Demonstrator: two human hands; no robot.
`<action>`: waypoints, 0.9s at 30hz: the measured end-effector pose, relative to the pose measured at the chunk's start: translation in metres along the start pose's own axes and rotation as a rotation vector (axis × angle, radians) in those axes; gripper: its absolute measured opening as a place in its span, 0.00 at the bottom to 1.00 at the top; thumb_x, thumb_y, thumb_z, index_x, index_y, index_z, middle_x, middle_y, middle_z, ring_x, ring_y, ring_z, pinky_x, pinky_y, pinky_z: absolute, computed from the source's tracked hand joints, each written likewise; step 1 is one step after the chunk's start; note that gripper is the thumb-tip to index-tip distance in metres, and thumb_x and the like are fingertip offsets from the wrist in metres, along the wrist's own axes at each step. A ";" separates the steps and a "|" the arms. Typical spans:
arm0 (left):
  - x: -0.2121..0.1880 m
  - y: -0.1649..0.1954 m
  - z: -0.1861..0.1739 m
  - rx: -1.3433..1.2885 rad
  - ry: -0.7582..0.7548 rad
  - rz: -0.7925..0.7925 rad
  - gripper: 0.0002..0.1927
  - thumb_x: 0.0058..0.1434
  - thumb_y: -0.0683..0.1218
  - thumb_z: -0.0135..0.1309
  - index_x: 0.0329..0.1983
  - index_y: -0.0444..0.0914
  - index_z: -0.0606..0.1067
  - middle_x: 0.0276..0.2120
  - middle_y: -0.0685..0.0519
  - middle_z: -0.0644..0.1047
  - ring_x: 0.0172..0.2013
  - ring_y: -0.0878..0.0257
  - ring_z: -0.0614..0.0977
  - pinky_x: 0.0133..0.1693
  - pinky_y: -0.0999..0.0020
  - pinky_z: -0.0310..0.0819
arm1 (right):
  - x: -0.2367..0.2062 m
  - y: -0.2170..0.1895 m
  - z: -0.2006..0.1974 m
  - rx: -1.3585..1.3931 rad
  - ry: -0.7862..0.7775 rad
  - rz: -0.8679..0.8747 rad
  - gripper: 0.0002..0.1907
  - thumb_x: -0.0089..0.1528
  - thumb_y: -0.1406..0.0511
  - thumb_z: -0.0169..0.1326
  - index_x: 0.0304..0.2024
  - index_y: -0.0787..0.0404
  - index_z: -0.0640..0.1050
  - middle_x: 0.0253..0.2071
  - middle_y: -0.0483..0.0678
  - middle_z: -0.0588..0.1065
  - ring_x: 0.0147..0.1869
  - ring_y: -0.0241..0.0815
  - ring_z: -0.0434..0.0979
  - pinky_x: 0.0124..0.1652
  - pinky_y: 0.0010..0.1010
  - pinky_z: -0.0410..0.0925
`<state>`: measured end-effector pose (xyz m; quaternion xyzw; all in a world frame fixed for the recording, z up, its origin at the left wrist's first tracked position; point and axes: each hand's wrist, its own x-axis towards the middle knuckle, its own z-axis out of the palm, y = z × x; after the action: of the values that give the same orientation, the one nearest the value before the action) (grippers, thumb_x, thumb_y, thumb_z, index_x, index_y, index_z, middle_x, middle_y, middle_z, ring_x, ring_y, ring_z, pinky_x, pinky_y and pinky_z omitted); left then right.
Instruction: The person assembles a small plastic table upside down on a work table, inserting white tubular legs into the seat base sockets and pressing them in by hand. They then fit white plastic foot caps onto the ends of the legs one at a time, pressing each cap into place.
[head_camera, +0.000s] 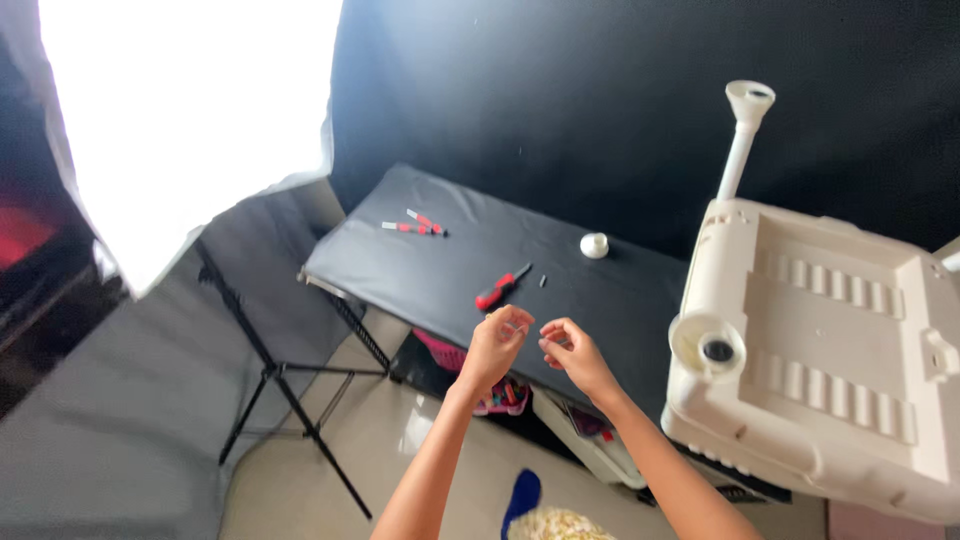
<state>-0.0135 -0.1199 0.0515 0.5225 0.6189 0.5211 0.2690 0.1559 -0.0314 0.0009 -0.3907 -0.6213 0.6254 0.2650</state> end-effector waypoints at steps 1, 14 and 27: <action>0.015 -0.002 -0.006 -0.004 -0.014 -0.003 0.10 0.61 0.39 0.53 0.45 0.36 0.78 0.39 0.50 0.81 0.37 0.60 0.80 0.42 0.66 0.77 | 0.011 -0.003 -0.002 -0.009 0.018 0.012 0.10 0.63 0.64 0.57 0.47 0.58 0.76 0.39 0.41 0.74 0.38 0.31 0.76 0.39 0.25 0.72; 0.127 -0.050 -0.002 -0.012 -0.196 -0.067 0.10 0.60 0.37 0.52 0.43 0.36 0.79 0.36 0.47 0.82 0.34 0.59 0.83 0.40 0.65 0.79 | 0.123 0.061 -0.026 -0.100 0.314 0.215 0.19 0.60 0.60 0.58 0.53 0.56 0.77 0.48 0.45 0.80 0.49 0.36 0.79 0.46 0.32 0.72; 0.236 -0.076 -0.015 0.000 -0.622 -0.111 0.08 0.63 0.36 0.52 0.43 0.35 0.77 0.37 0.49 0.81 0.34 0.60 0.82 0.39 0.65 0.76 | 0.225 0.047 -0.080 -0.759 0.922 0.081 0.38 0.55 0.62 0.65 0.67 0.54 0.68 0.66 0.54 0.69 0.71 0.57 0.66 0.63 0.47 0.65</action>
<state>-0.1272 0.1002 0.0350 0.6223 0.5346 0.3208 0.4732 0.1040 0.1942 -0.0751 -0.7126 -0.6066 0.1355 0.3253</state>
